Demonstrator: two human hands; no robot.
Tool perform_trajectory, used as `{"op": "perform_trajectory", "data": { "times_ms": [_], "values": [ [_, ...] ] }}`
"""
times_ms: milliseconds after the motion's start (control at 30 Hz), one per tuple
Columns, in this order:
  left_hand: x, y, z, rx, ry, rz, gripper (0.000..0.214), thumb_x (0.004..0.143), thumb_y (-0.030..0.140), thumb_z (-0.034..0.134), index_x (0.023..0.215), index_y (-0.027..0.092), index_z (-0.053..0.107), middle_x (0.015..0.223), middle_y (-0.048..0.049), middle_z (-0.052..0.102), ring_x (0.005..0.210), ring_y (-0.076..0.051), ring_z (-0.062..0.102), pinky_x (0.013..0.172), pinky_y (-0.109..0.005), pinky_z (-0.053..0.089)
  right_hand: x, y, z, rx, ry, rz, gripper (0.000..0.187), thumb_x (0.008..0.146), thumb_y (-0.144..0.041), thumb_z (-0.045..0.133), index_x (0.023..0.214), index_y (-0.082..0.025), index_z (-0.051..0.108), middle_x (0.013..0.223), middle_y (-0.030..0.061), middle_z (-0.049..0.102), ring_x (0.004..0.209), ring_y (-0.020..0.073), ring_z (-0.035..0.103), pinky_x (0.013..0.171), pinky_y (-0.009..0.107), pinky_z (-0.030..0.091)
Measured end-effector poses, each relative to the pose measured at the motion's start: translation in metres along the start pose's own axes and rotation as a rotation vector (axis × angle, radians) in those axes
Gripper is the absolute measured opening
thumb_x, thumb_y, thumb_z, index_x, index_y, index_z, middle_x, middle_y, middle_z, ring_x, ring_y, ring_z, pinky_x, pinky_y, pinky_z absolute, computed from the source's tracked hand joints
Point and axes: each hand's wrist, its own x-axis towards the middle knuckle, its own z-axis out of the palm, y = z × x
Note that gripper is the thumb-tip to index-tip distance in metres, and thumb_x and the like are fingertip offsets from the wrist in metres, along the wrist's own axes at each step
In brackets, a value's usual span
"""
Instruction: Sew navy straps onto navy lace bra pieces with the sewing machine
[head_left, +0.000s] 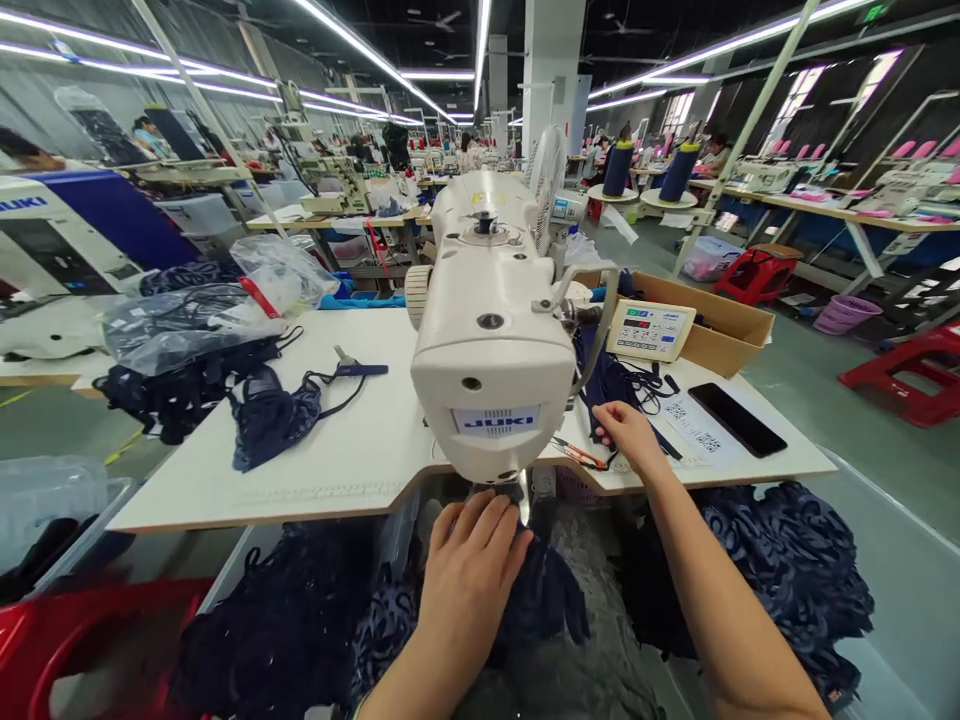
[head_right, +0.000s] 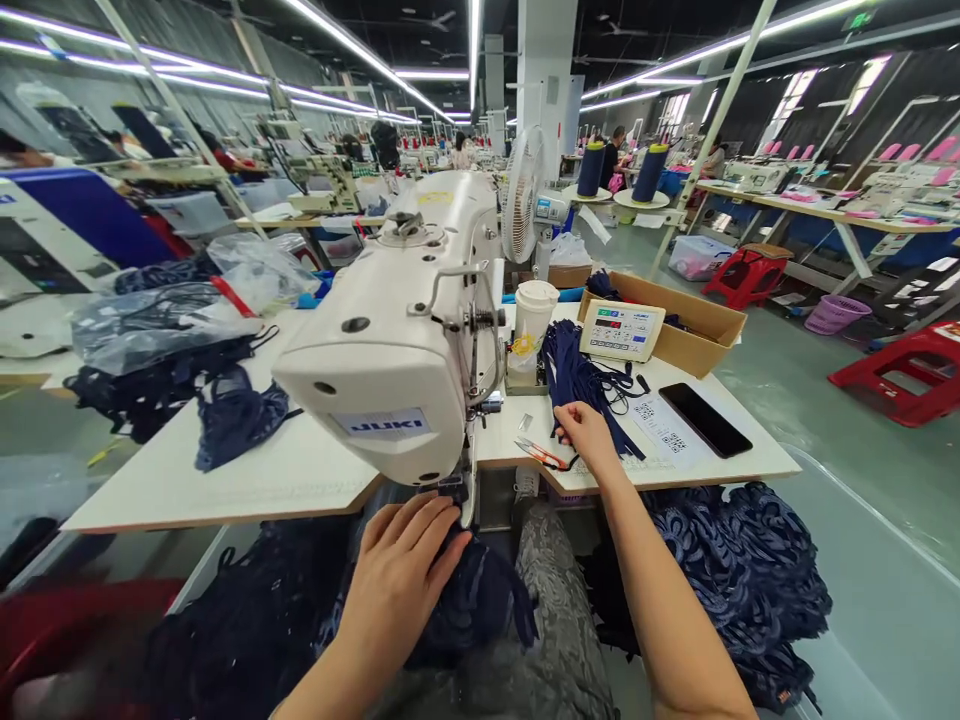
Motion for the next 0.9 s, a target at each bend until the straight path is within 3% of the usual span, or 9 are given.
{"op": "perform_trajectory", "data": {
  "times_ms": [133, 233, 300, 467, 667, 900],
  "values": [
    [-0.001, -0.003, -0.004, -0.175, -0.037, 0.034, 0.019, 0.097, 0.02, 0.051, 0.103, 0.022, 0.069, 0.105, -0.0019, 0.073, 0.108, -0.018, 0.064, 0.103, -0.037, 0.036, -0.052, -0.021, 0.021, 0.315, -0.175, 0.015, 0.047, 0.074, -0.066, 0.062, 0.089, -0.021, 0.058, 0.071, -0.0017, 0.054, 0.053, 0.0095, 0.048, 0.047, 0.022, 0.042],
    [-0.002, -0.014, -0.008, -0.291, -0.085, 0.079, 0.02, 0.096, 0.018, 0.051, 0.107, 0.021, 0.068, 0.107, -0.0027, 0.074, 0.104, -0.016, 0.067, 0.109, -0.038, 0.034, -0.093, -0.033, 0.038, 0.563, -0.444, 0.129, 0.04, 0.077, -0.057, 0.068, 0.091, -0.021, 0.058, 0.061, -0.005, 0.05, 0.044, 0.0068, 0.042, 0.04, 0.019, 0.037],
    [-0.005, -0.021, -0.007, -0.36, -0.073, 0.081, 0.022, 0.097, 0.016, 0.051, 0.111, 0.02, 0.066, 0.11, -0.0034, 0.073, 0.106, -0.015, 0.067, 0.11, -0.039, 0.037, -0.109, -0.039, 0.048, 0.586, -0.551, 0.146, 0.032, 0.081, -0.05, 0.068, 0.09, -0.02, 0.057, 0.055, -0.007, 0.047, 0.043, 0.0068, 0.042, 0.041, 0.018, 0.038],
    [-0.013, -0.033, -0.002, -0.475, -0.042, 0.047, 0.023, 0.096, 0.016, 0.053, 0.115, 0.019, 0.065, 0.115, -0.0056, 0.071, 0.11, -0.016, 0.065, 0.107, -0.039, 0.046, -0.112, -0.045, 0.061, 0.448, -0.495, 0.008, 0.03, 0.084, -0.046, 0.066, 0.091, -0.02, 0.053, 0.068, -0.006, 0.049, 0.052, 0.0077, 0.047, 0.047, 0.02, 0.043],
    [-0.008, -0.034, -0.009, -0.432, -0.171, 0.071, 0.025, 0.098, 0.016, 0.048, 0.116, 0.02, 0.064, 0.113, -0.006, 0.071, 0.114, -0.018, 0.064, 0.109, -0.041, 0.043, -0.111, -0.048, 0.07, 0.345, -0.465, -0.032, 0.025, 0.086, -0.043, 0.061, 0.093, -0.02, 0.053, 0.072, -0.0046, 0.047, 0.06, 0.0103, 0.046, 0.054, 0.023, 0.042],
    [-0.007, -0.039, -0.008, -0.402, -0.186, 0.146, 0.026, 0.098, 0.014, 0.046, 0.117, 0.019, 0.063, 0.117, -0.0063, 0.07, 0.116, -0.015, 0.062, 0.108, -0.036, 0.043, -0.116, -0.049, 0.078, 0.384, -0.372, -0.067, 0.021, 0.086, -0.039, 0.059, 0.09, -0.021, 0.051, 0.075, -0.0037, 0.048, 0.068, 0.0122, 0.046, 0.063, 0.024, 0.041]
  ]
}}
